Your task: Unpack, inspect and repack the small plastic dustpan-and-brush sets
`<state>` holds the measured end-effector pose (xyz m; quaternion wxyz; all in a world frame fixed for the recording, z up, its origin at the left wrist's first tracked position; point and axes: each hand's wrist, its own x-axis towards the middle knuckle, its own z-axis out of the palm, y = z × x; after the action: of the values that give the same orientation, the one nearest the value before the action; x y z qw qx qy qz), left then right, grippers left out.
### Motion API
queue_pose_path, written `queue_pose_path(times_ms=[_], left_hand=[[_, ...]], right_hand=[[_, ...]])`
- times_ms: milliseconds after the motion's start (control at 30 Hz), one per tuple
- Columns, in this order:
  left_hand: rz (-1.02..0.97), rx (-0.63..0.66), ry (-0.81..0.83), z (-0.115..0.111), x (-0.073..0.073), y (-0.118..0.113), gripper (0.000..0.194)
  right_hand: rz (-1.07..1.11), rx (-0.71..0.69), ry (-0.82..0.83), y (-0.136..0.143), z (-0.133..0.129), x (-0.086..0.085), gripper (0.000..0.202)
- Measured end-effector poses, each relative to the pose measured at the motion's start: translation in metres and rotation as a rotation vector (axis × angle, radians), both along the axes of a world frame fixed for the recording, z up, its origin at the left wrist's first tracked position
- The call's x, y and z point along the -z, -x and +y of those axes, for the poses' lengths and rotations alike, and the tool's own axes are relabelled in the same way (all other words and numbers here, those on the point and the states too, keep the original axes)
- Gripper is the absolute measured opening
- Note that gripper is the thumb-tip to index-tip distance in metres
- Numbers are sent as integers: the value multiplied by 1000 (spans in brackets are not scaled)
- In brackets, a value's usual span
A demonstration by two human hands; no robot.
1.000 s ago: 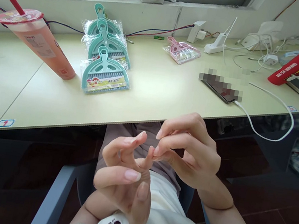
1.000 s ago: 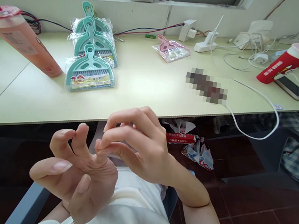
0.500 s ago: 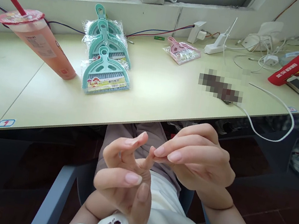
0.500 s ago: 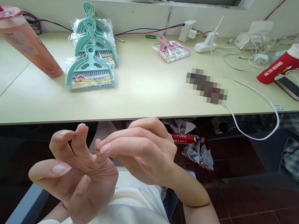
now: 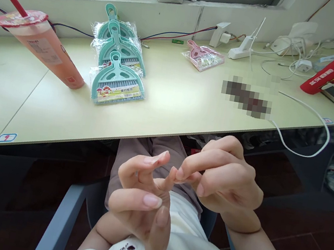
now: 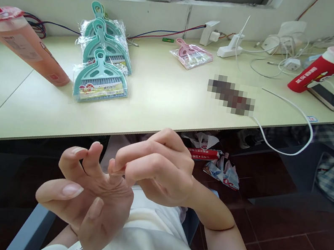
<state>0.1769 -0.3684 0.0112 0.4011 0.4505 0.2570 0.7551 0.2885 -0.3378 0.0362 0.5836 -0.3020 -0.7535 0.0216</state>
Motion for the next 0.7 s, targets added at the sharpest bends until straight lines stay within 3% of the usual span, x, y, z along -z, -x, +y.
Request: queue_pose_path(times_ms=[133,267,433,533,700], left_hand=[[-6,29,32,-2,4,2,28],[14,-64,-117,2,9,4,26],[106,-115,-280,16,18,5,28],[98,-167,-352,21,19,6,23],[164,-137,-315,21,18,11,22]], right_hand=[[-27,-3,5,-4,-3,0,19],[14,12,-71,0,-8,-17,24],[17,128,72,7,-21,-27,26],[-10,125,97,3,-25,-26,27],[-138,108,129,-7,-25,-26,30]])
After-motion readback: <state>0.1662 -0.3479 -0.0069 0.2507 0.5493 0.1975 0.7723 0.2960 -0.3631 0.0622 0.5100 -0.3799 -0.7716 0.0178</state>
